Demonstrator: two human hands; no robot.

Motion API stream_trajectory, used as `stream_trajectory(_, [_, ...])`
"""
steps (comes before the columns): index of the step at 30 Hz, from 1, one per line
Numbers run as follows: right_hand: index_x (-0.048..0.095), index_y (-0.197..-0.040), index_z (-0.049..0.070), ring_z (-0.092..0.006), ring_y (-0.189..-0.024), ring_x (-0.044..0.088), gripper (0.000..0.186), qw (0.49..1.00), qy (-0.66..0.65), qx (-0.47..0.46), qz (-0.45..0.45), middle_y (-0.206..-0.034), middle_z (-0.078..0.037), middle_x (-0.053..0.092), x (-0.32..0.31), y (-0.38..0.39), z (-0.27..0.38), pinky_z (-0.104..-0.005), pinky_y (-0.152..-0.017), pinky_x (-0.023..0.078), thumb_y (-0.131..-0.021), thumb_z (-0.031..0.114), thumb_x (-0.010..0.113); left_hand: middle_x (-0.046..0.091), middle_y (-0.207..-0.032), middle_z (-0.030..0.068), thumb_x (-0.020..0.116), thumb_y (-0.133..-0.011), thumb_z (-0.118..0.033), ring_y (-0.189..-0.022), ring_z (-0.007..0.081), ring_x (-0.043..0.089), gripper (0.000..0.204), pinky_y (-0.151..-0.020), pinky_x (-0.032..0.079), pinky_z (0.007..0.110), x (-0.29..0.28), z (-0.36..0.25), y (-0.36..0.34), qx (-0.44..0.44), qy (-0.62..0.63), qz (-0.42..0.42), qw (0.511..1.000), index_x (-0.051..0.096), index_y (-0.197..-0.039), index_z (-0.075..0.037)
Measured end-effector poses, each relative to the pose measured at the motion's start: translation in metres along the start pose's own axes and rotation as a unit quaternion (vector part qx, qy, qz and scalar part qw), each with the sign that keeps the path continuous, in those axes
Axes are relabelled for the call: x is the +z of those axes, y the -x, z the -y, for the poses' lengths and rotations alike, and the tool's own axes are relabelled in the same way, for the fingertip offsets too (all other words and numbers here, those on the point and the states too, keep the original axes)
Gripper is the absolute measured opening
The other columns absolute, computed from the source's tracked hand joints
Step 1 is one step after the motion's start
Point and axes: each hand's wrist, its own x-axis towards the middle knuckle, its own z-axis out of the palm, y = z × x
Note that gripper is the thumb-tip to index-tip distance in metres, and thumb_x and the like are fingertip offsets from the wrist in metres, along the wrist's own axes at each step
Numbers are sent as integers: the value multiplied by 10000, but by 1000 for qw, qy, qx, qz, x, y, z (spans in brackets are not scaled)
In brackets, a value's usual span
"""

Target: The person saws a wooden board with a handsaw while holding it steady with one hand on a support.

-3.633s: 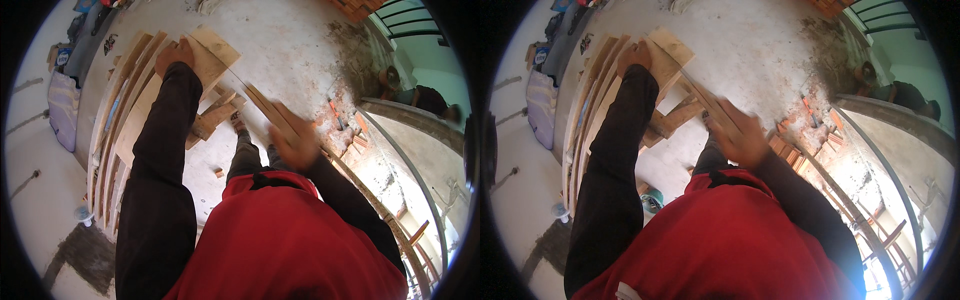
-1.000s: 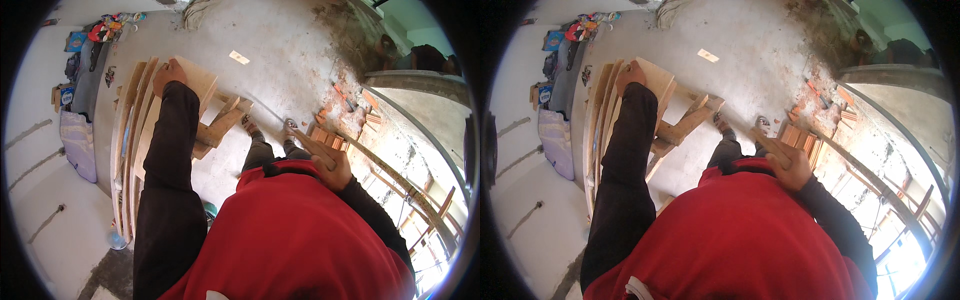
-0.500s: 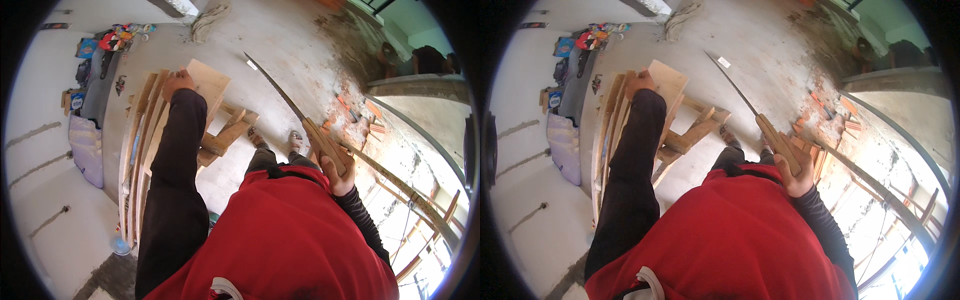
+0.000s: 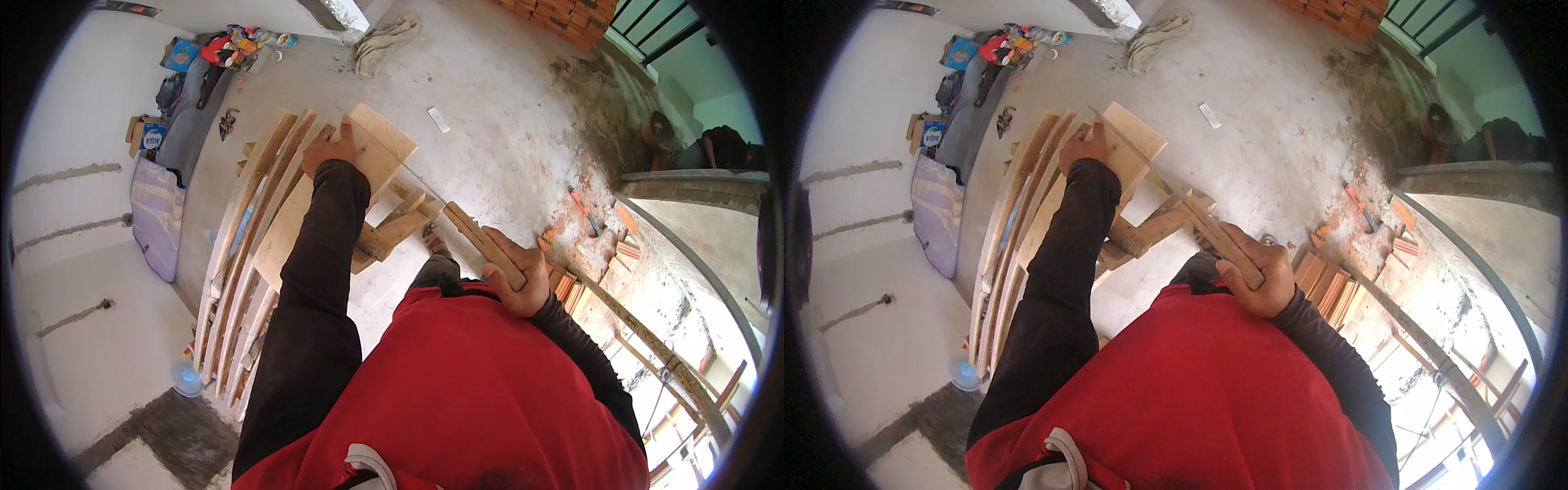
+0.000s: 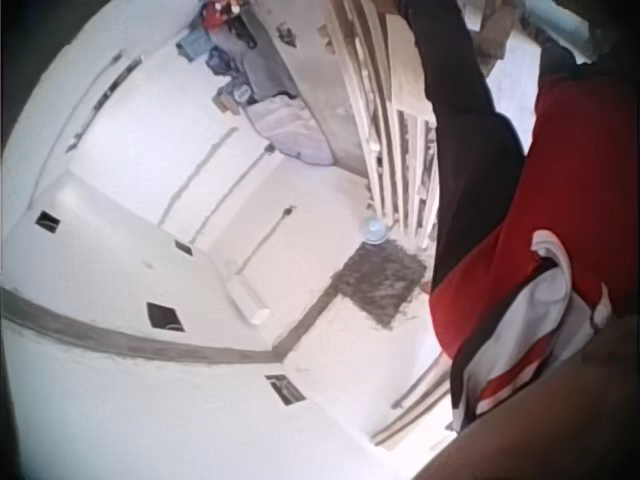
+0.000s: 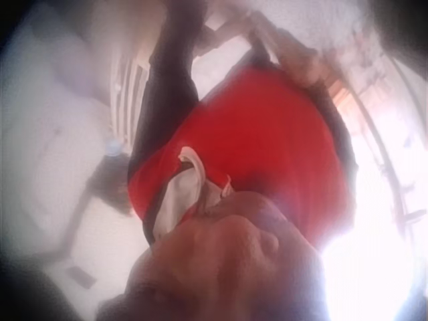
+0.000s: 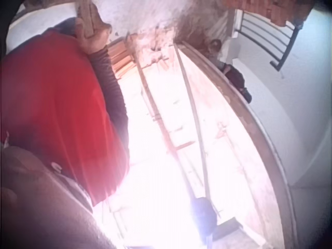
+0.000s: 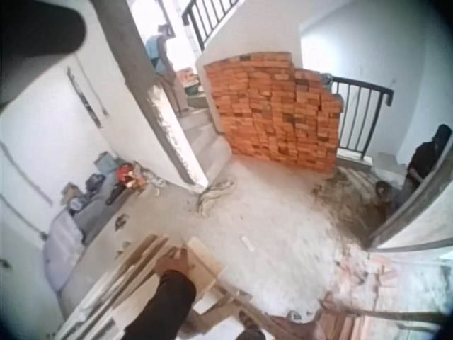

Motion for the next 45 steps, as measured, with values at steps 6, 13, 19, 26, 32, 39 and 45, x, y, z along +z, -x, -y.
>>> stream_trajectory(6, [539, -1353, -74, -208, -633, 677, 549, 998, 50, -3, 26, -781, -174, 703, -4, -3, -6, -304, -640, 518, -866, 140, 677, 711, -1184, 125, 480, -880, -721, -1164, 319, 634, 670, -1024, 403, 483, 2, -10, 6, -14, -4, -7, 1000, 689, -1276, -222])
stream_trajectory(13, [546, -1351, -63, -184, -623, 653, 538, 998, 46, -1, 33, -759, -154, 687, -11, -8, -3, -296, -632, 504, -865, 134, 669, 721, -1150, 119, 472, -901, -702, -1126, 324, 650, 636, -975, 429, 495, 3, -12, 7, -6, -5, -19, 1000, 719, -1220, -211])
stream_trajectory(19, [551, -1335, -72, -166, -593, 592, 511, 998, 31, 25, 42, -732, -114, 655, -13, -19, 6, -293, -632, 501, -866, 112, 634, 725, -1138, 112, 480, -900, -694, -1110, 323, 658, 633, -959, 443, 495, 0, -12, 4, -3, -14, -28, 1000, 721, -1213, -199])
stream_trajectory(26, [544, -1335, -78, -166, -625, 621, 507, 998, 45, 15, 44, -771, -141, 669, -14, -20, 19, -298, -644, 508, -870, 107, 622, 730, -1127, 100, 496, -895, -683, -1099, 325, 663, 618, -959, 444, 492, -2, -14, 5, -3, -8, -11, 1000, 724, -1208, -202])
stream_trajectory(32, [542, -1327, -95, -165, -631, 637, 500, 997, 36, 46, 56, -766, -144, 674, -14, -24, 27, -279, -632, 503, -873, 99, 620, 727, -1129, 113, 498, -900, -672, -1096, 326, 661, 604, -961, 437, 496, 3, -11, 2, -10, -5, -18, 1000, 728, -1194, -197])
stream_trajectory(39, [537, -1326, -101, -161, -629, 636, 503, 997, 43, 29, 53, -779, -138, 681, -12, -21, 23, -279, -625, 501, -878, 110, 624, 720, -1162, 114, 483, -901, -684, -1133, 326, 648, 615, -974, 428, 503, 2, -13, -1, -29, -7, 1, 1000, 720, -1219, -214])
stream_trajectory(45, [556, -1308, -93, -170, -628, 640, 483, 999, 37, 10, 35, -765, -145, 684, -9, -18, 18, -287, -627, 506, -879, 117, 629, 728, -1142, 111, 477, -904, -686, -1133, 315, 653, 622, -993, 420, 493, 3, -14, 2, -21, -13, -20, 999, 729, -1206, -203])
